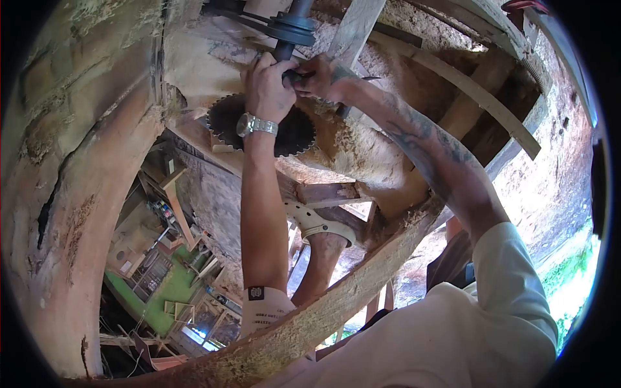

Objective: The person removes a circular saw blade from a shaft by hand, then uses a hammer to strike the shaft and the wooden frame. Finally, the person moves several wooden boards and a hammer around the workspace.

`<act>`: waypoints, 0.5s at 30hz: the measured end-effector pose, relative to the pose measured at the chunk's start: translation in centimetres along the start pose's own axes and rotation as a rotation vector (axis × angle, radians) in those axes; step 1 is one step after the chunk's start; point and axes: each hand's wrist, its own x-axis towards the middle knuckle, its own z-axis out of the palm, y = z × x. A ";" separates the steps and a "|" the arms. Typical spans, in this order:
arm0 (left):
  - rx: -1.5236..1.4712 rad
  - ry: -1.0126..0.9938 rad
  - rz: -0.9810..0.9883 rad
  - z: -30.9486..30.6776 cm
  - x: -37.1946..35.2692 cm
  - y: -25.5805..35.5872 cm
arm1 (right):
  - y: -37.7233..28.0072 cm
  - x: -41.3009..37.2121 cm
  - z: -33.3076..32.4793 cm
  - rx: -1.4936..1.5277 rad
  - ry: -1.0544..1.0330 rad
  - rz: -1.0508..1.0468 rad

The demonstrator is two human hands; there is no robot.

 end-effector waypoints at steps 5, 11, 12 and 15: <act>-0.046 -0.051 0.129 0.6 0.9 -1.0 | 0.9 -0.2 0.3 0.067 0.174 -0.003; -0.077 -0.074 0.189 1.9 1.3 -2.4 | 1.4 -1.7 -0.5 -0.405 0.468 -0.484; -0.064 -0.078 0.214 1.9 1.5 -2.3 | 1.7 -1.9 -0.7 -0.639 0.458 -0.622; -0.009 -0.093 0.242 1.5 1.3 -2.2 | -1.5 -4.5 -1.2 -0.634 0.390 -0.517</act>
